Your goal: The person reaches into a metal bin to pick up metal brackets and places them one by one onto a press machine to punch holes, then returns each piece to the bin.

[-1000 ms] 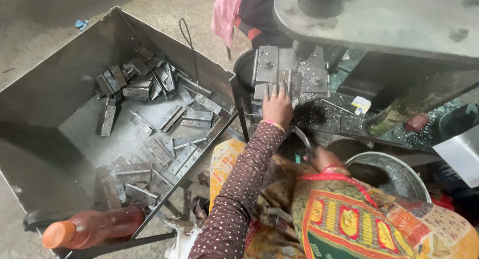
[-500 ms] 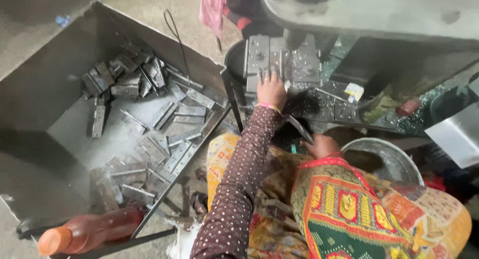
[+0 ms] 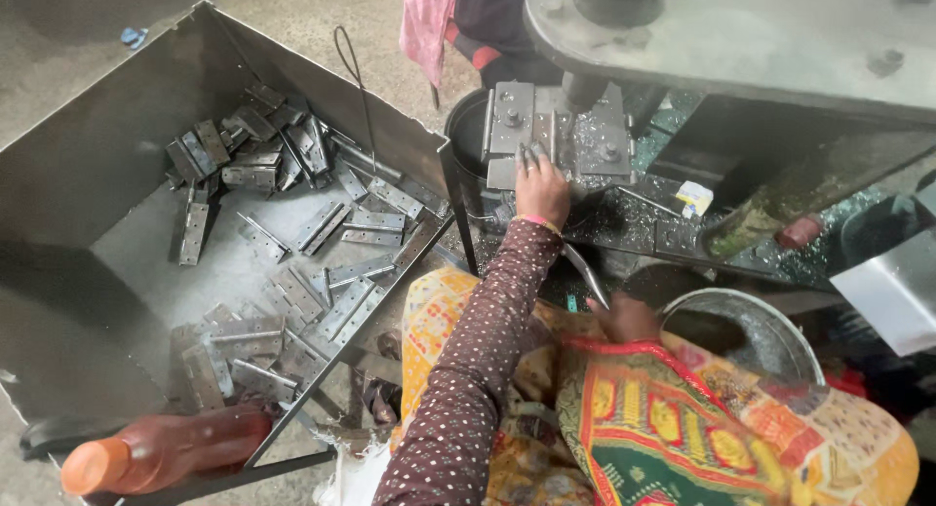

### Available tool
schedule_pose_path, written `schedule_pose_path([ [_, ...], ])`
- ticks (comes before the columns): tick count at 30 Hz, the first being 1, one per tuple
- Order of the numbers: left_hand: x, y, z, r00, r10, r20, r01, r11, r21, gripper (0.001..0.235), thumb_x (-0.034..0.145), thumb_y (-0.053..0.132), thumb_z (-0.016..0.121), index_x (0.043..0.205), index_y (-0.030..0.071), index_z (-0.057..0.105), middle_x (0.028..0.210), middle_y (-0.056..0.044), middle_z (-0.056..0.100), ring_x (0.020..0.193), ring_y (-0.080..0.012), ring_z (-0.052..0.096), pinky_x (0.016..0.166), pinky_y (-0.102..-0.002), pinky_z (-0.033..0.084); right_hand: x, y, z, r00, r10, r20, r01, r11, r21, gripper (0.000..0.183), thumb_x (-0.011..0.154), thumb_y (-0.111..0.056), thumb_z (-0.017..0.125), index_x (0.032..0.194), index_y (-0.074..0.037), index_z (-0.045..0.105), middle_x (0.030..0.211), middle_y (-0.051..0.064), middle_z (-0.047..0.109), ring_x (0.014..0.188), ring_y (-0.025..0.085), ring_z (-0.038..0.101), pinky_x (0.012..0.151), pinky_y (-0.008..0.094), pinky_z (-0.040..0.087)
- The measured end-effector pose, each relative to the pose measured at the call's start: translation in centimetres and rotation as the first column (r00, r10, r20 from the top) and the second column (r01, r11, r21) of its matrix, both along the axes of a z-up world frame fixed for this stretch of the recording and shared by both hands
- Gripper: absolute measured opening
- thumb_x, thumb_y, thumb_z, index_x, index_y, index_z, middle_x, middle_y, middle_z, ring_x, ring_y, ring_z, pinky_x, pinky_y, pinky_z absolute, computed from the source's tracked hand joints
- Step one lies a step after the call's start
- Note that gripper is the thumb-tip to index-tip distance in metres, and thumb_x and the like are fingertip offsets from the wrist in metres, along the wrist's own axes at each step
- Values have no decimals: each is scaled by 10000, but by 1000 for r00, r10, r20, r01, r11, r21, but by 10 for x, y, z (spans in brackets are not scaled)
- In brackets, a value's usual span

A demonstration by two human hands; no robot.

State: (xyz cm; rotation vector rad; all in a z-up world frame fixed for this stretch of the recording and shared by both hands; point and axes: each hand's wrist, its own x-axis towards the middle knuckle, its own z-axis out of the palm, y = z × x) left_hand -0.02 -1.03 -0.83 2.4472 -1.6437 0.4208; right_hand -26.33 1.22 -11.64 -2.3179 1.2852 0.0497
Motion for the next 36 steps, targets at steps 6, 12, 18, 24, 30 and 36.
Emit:
schedule_pose_path([
  [6, 3, 17, 4, 995, -49, -83, 50, 999, 9, 386, 976, 161, 474, 1262, -26, 654, 1501, -260, 491, 1416, -416, 466, 1214, -537, 289, 10, 10, 21, 993, -79, -88, 83, 996, 34, 568, 945, -585, 619, 1032, -34, 725, 891, 249, 745, 834, 425, 732, 772, 536, 551],
  [12, 8, 1, 13, 998, -22, -65, 31, 989, 144, 422, 1004, 194, 419, 1335, 9, 606, 1583, -225, 374, 1486, -370, 350, 1245, -529, 205, 41, -25, 89, 962, 3, -274, 9, 999, 44, 550, 914, -577, 669, 1074, -58, 757, 954, 224, 758, 854, 405, 745, 796, 519, 577],
  [18, 19, -23, 14, 985, -14, -172, 40, 988, 147, 448, 1018, 215, 398, 1379, 30, 588, 1624, -182, 337, 1503, -340, 333, 1242, -530, 163, 30, -6, 68, 965, -103, -240, 115, 993, 40, 623, 875, -627, 692, 960, -13, 755, 897, 227, 771, 811, 362, 775, 792, 482, 596],
  [24, 21, -13, 15, 988, -58, -146, 74, 991, 107, 483, 978, 182, 409, 1413, 36, 562, 1630, -170, 324, 1477, -320, 347, 1248, -542, 116, 19, -15, 36, 994, -20, -110, 12, 997, -76, 595, 851, -606, 708, 1001, -33, 755, 939, 246, 742, 897, 410, 734, 813, 507, 569],
  [30, 14, 6, 29, 981, -55, -184, 94, 974, 207, 420, 1032, 167, 369, 1356, 57, 612, 1646, -168, 323, 1523, -331, 312, 1272, -530, 104, 45, -37, 71, 932, 26, -360, -24, 1000, 11, 625, 893, -645, 687, 1051, -50, 798, 972, 211, 756, 907, 385, 741, 842, 493, 574],
  [36, 16, 5, 17, 971, -66, -230, 91, 991, 101, 440, 1004, 159, 390, 1366, 34, 608, 1600, -157, 392, 1500, -318, 355, 1254, -529, 163, 22, -8, 47, 984, -57, -171, 58, 998, -3, 585, 877, -592, 693, 1107, -56, 728, 894, 211, 763, 825, 371, 769, 758, 477, 602],
])
